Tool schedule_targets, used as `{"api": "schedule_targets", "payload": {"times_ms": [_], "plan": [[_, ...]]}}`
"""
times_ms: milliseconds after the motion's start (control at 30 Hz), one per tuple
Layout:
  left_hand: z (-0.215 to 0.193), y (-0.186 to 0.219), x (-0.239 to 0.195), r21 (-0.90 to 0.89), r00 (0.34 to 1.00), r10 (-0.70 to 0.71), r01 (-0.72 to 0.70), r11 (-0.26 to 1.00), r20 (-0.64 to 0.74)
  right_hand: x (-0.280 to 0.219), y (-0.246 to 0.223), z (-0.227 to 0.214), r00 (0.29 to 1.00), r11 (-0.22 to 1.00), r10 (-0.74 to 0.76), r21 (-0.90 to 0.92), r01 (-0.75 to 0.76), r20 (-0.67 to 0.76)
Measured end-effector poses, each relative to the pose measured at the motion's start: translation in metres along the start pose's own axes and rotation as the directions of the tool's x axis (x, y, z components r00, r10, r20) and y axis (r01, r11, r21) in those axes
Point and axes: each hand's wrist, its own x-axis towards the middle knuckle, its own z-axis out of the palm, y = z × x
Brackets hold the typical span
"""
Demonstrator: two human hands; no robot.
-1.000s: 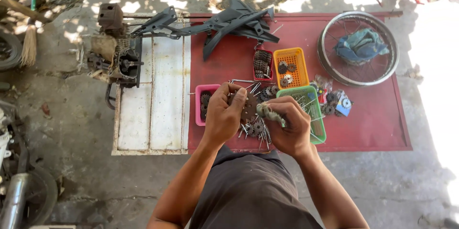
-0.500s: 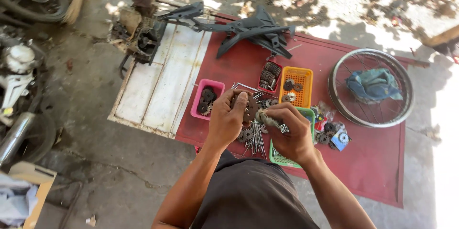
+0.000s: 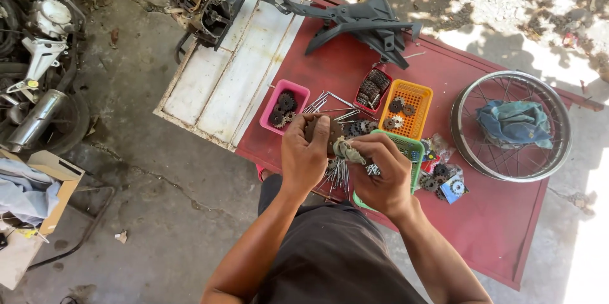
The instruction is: The person cleans a small, dark mechanical part using a rag. They wipe the part thoroughly, turning it over in their hands to clean different sides. The person then places the part into a pink plastic container on the table and picks up another similar part to continue the cleaning process.
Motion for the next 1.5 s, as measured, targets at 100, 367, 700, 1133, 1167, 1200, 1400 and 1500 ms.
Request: {"api": "schedule_targets", "payload": {"times_ms": [100, 367, 700, 1133, 1167, 1200, 1400, 1500], "plan": [[-0.007, 0.005, 0.004, 0.004, 1.0, -0.02, 0.02, 1.0, 0.011, 0.0, 0.009, 0.014, 0.999, 1.0, -0.008, -0.021, 0.007, -0.039], [-0.049, 0.03, 0.057, -0.072, 0.994, -0.057, 0.064, 0.995, 0.089, 0.014, 0.015, 0.058, 0.993, 0.989, 0.081, -0.113, -0.091, -0.089], [-0.088, 0.016, 0.115, 0.062, 0.907, 0.002, -0.031, 0.998, 0.421, 0.036, -0.002, 0.112, 0.95, 0.96, 0.105, -0.219, -0.174, -0.293], [-0.101, 0.042, 0.119, -0.017, 0.648, -0.114, 0.193, 0.981, 0.753, 0.025, 0.004, 0.095, 0.972, 0.941, 0.123, -0.288, -0.177, -0.199], [-0.097, 0.044, 0.115, -0.04, 0.692, -0.103, 0.187, 0.982, 0.715, 0.023, 0.008, 0.089, 0.971, 0.937, 0.131, -0.294, -0.187, -0.198], [-0.093, 0.045, 0.111, -0.063, 0.733, -0.091, 0.181, 0.982, 0.674, 0.021, 0.012, 0.082, 0.97, 0.934, 0.14, -0.3, -0.196, -0.197], [-0.064, 0.024, 0.082, -0.19, 0.756, -0.057, 0.235, 0.953, 0.652, 0.029, 0.0, 0.05, 0.977, 0.981, 0.129, -0.126, -0.151, -0.168], [-0.052, 0.022, 0.065, -0.184, 0.778, -0.032, 0.188, 0.965, 0.627, 0.027, 0.001, 0.031, 0.99, 0.987, 0.112, -0.102, -0.121, -0.088]]}}
